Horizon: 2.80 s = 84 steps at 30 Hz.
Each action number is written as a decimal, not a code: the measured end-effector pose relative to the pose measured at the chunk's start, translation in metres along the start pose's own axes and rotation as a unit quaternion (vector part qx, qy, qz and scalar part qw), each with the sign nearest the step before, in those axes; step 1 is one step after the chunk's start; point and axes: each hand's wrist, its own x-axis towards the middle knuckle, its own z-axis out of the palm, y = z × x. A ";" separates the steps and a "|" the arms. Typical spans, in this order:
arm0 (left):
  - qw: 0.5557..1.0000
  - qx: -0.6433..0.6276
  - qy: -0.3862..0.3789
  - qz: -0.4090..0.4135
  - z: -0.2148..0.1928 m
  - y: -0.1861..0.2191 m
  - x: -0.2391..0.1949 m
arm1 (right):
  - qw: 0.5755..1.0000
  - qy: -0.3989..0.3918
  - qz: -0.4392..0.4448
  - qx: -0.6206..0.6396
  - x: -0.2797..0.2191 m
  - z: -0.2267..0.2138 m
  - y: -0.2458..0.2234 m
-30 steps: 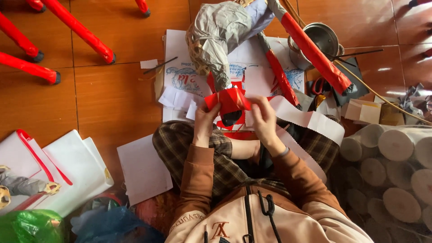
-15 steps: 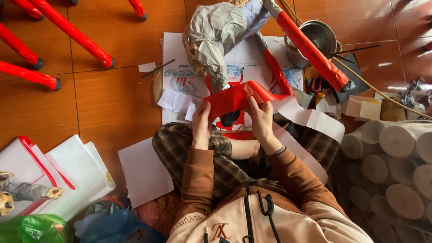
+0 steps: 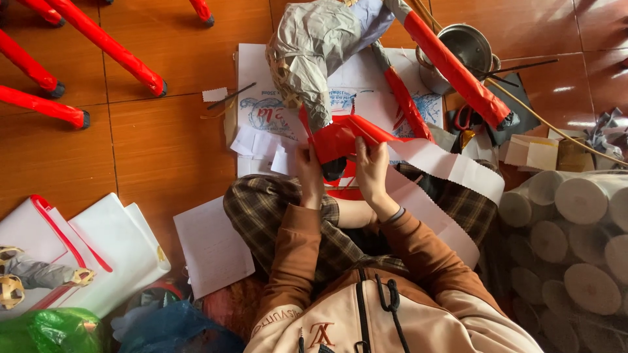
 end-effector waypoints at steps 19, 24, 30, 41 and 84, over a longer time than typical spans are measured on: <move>0.954 0.135 -0.263 -0.047 -0.008 0.072 -0.017 | 0.998 0.025 0.051 0.041 0.001 0.005 -0.016; 0.938 0.126 -0.311 -0.086 -0.010 0.075 -0.005 | 0.994 0.041 0.082 0.065 -0.001 0.003 -0.015; 0.953 -0.120 -0.223 -0.165 0.000 0.032 0.001 | 0.980 0.089 0.136 0.114 0.006 0.004 0.010; 0.978 -0.060 -0.165 -0.113 0.014 0.074 -0.011 | 0.989 0.020 -0.088 -0.114 -0.011 -0.015 0.019; 0.962 0.271 -0.044 0.009 -0.089 0.072 -0.047 | 0.881 -0.170 0.435 0.076 0.047 0.037 -0.031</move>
